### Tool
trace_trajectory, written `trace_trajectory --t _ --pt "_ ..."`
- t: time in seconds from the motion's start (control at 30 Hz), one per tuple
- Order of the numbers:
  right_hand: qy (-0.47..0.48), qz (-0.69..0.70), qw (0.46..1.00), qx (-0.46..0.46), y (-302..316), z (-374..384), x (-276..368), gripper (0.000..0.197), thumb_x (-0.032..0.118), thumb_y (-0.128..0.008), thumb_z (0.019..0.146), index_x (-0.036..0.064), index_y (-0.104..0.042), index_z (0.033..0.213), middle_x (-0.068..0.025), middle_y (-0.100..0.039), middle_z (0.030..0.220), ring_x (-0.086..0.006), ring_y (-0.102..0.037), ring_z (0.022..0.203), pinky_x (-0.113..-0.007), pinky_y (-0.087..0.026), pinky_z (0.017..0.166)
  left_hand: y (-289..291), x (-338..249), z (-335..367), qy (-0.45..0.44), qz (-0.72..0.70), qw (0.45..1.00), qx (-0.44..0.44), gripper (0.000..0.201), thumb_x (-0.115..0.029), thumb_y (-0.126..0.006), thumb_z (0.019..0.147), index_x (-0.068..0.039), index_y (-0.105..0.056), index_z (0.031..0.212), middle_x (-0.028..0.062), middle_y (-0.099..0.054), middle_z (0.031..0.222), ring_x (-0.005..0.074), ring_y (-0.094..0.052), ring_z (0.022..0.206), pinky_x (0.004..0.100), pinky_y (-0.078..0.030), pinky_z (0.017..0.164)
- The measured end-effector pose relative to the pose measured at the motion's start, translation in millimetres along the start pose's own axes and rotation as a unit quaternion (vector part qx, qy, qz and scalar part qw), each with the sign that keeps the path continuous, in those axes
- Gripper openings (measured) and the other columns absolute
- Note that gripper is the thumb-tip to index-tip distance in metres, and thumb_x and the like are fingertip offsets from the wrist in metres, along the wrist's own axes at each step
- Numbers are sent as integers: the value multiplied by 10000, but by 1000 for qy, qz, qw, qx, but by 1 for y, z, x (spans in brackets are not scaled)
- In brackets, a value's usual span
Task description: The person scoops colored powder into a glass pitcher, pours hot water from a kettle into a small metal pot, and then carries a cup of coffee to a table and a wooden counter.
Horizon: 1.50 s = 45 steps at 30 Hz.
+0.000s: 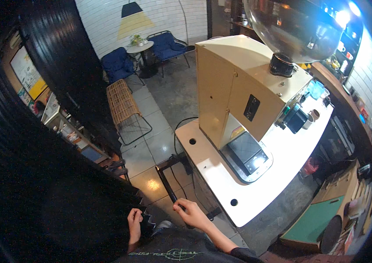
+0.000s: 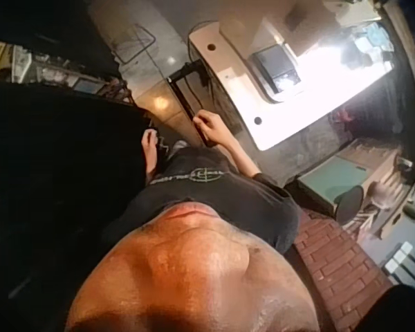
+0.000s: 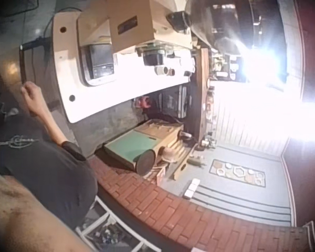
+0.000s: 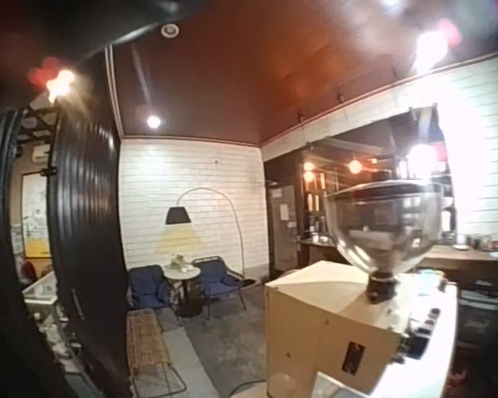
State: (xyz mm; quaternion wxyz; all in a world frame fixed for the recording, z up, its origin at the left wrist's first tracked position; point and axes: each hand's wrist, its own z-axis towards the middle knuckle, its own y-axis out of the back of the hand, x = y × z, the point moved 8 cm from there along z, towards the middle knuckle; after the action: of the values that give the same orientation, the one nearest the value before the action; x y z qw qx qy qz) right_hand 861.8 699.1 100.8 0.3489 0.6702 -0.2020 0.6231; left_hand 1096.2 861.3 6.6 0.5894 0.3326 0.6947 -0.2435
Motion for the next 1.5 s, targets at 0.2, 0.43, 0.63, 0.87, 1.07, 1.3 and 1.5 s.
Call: trace_trajectory --t 0.2,0.43,0.63,0.87,1.07,1.3,1.5 --pt "-36 20 998 -55 8 33 5 271 251 -565 1009 -14 -614 976 -138 -631 884 -273 -625 806 -365 -473 664 -23 7 112 1 -36 995 94 240 -198 -553 1022 -46 -580 837 -66 -424 663 27 -361 590 218 -256 535" --pt "-100 14 980 -170 3 102 -10 260 257 -570 1010 6 -636 1023 -141 -700 950 -281 -680 884 -357 -516 777 -86 19 250 17 0 955 296 318 -285 -555 1025 -44 -587 819 -44 -453 702 41 -390 647 224 -300 588" --pt "-163 60 946 -274 -19 172 -9 254 230 -534 1039 -12 -608 1036 -97 -644 908 -183 -634 819 -334 -510 752 -98 -4 357 1 52 932 359 276 -276 -576 1010 -46 -588 857 -39 -495 744 65 -433 702 234 -342 636" --pt "-162 56 940 -295 -36 216 -6 232 194 -509 1049 -16 -604 1022 -92 -644 942 -175 -640 841 -323 -510 786 -95 1 414 34 41 912 406 256 -256 -579 995 -48 -585 846 -48 -491 723 53 -410 654 235 -326 589" --pt "-140 58 934 -324 -34 240 4 223 188 -516 1046 -14 -606 1022 -94 -652 926 -163 -648 838 -317 -520 775 -88 -28 443 10 58 916 397 229 -208 -576 984 -46 -606 824 -47 -508 709 46 -425 652 223 -328 583" --pt "-154 89 923 -341 -30 283 -6 281 218 -511 1053 -28 -615 966 -80 -655 863 -137 -629 831 -306 -518 781 -97 -5 493 54 46 905 420 218 -206 -590 980 -55 -618 826 -53 -527 713 36 -420 636 216 -325 569" --pt "-109 171 886 -416 -6 368 -29 252 162 -468 1060 -41 -599 989 -59 -630 858 -113 -611 843 -281 -512 779 -136 -28 594 87 17 883 460 216 -222 -592 975 -69 -614 824 -60 -532 724 32 -434 646 214 -326 576"
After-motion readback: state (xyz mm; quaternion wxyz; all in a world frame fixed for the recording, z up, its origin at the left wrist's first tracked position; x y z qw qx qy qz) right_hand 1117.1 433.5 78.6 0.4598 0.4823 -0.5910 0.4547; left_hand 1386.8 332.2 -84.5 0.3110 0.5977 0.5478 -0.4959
